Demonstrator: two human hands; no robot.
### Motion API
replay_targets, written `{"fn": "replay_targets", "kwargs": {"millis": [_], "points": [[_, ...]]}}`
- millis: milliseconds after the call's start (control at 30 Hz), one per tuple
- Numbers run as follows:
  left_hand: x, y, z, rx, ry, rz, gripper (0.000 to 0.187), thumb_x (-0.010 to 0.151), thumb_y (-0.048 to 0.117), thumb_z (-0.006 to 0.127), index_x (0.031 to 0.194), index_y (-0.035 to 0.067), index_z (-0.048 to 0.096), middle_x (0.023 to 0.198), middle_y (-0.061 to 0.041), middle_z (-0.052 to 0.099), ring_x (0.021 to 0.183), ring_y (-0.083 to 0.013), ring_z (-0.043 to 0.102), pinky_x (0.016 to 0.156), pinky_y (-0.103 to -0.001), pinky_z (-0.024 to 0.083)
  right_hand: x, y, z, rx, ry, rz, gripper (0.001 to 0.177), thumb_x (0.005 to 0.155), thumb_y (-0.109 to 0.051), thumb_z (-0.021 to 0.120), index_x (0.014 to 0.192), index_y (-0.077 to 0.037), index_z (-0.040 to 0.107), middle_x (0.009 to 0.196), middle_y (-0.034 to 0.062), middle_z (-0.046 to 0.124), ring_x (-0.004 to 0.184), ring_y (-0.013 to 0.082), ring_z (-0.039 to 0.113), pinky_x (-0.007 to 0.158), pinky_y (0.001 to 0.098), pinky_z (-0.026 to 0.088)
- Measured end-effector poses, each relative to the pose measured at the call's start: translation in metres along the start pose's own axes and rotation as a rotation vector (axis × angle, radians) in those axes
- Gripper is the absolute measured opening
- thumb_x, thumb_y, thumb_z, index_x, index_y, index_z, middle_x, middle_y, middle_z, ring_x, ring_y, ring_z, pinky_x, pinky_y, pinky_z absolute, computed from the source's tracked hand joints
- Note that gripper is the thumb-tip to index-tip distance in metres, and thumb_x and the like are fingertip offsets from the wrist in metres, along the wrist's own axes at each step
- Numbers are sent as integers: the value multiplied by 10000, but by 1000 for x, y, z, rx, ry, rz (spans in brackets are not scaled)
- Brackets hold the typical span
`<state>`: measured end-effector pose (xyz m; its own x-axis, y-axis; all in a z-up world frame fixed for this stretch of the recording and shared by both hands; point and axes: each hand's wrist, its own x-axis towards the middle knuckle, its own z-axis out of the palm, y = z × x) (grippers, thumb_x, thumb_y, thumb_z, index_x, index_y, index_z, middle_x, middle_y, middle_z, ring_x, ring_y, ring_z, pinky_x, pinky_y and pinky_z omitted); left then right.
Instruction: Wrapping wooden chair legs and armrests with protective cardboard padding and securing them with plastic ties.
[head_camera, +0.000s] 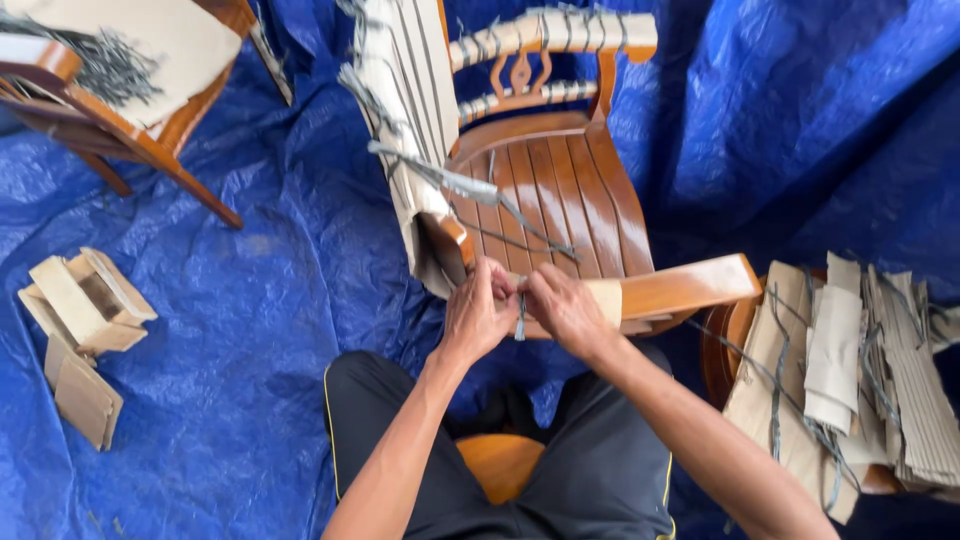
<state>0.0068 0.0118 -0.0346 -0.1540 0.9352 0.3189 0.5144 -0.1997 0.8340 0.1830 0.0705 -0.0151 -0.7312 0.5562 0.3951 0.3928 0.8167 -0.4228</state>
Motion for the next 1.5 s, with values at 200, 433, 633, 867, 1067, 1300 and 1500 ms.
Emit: {"fn": "replay_targets", "kwargs": {"millis": [200, 433, 633, 867, 1067, 1300, 1500], "points": [[6, 24, -20, 58, -48, 119, 158, 917, -9, 648, 1061, 39, 695, 973, -114, 701, 878, -318, 700, 750, -397, 556, -7, 5, 12, 17, 129, -31, 240, 848, -5, 678, 1064, -60, 587, 943, 109, 594, 850, 337, 641, 703, 439, 526], [18, 30, -27, 76, -199, 5, 192, 898, 8, 658, 1060, 60, 749, 952, -107, 693, 839, -300, 701, 722, -391, 554, -11, 11, 16, 33, 152, -11, 218, 872, -1, 670, 1071, -45, 591, 1016, 112, 635, 898, 314, 666, 729, 409, 547], [22, 16, -26, 7, -241, -11, 95, 894, 28, 685, 985, 16, 707, 968, -111, 689, 815, -269, 729, 703, -363, 587, -8, 8, 8, 72, 117, -8, 277, 817, 2, 685, 1075, -40, 594, 1050, 115, 638, 929, 328, 662, 755, 413, 546], [17, 18, -20, 110, -195, -35, 119, 839, 30, 709, 895, 17, 604, 891, -98, 620, 724, -252, 707, 662, -362, 588, -4, -5, -2, 126, 129, -14, 280, 864, -25, 742, 1116, -70, 632, 1110, 88, 660, 971, 298, 668, 795, 396, 550], [15, 14, -14, 223, -3, 148, 150, 829, 2, 691, 862, 41, 550, 842, -134, 573, 748, -372, 633, 622, -461, 510, -25, -3, 2, 85, 154, -94, 338, 744, 44, 704, 1052, -79, 642, 1184, 120, 639, 1017, 342, 641, 840, 429, 548], [11, 11, -1, 263, 42, 78, 185, 844, 11, 681, 880, 40, 503, 837, -136, 549, 732, -371, 626, 629, -475, 503, -49, -2, 7, 12, 120, -49, 328, 776, 18, 724, 1077, -94, 660, 1183, 61, 648, 1032, 294, 603, 869, 416, 485], [-4, 16, -10, 225, 74, 113, 121, 935, 1, 657, 973, 31, 547, 918, -123, 586, 784, -339, 650, 657, -432, 528, -60, -27, 5, -25, 138, -54, 362, 798, 1, 745, 1136, -90, 650, 1234, 54, 657, 1047, 290, 606, 868, 435, 468]]}}
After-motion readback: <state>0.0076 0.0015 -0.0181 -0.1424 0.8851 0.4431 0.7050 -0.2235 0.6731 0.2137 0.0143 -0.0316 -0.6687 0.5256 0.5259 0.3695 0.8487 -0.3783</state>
